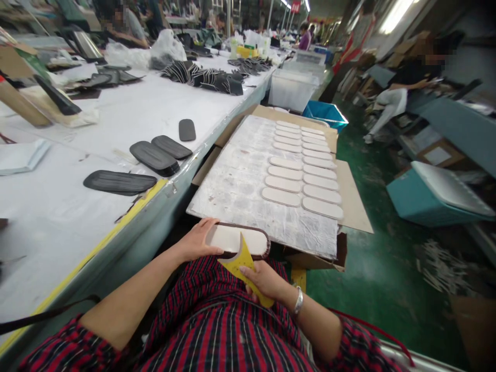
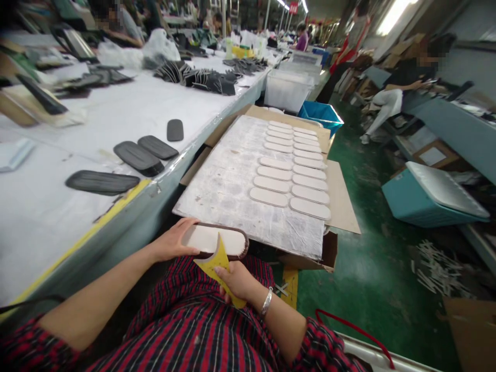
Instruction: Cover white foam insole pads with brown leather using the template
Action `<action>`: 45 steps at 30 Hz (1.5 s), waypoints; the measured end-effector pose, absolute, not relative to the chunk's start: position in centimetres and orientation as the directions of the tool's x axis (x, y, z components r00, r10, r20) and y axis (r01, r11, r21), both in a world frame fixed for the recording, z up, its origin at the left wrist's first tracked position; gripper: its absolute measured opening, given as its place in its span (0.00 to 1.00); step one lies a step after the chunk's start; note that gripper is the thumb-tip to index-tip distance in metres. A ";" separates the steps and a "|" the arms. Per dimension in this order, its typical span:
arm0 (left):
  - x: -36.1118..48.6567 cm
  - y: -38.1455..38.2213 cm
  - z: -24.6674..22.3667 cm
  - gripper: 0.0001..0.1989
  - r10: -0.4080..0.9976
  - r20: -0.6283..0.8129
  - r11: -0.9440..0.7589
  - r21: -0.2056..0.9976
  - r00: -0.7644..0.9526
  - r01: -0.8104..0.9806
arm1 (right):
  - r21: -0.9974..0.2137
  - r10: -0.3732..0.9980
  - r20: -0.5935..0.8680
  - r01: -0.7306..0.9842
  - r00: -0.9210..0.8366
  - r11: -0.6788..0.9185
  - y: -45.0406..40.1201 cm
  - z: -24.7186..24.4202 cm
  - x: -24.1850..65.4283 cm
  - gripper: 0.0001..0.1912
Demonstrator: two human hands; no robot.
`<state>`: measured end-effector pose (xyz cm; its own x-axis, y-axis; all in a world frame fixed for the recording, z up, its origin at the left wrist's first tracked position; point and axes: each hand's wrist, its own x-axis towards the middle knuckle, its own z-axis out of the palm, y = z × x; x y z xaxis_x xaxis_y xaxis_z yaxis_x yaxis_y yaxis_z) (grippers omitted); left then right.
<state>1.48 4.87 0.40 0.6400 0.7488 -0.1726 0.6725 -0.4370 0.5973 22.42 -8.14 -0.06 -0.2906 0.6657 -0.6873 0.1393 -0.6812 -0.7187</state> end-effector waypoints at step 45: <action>11.6 2.9 -0.2 0.48 0.607 -0.175 -0.731 0.259 0.775 0.631 | -0.792 0.798 -0.254 -0.591 0.546 0.152 -2.0 -0.1 26.4 0.15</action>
<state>11.56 2.92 -0.24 0.7749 0.6073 -0.1753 0.6314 -0.7310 0.2587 26.39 -1.99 -0.11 0.5462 0.7981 -0.2544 -0.5913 0.1523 -0.7919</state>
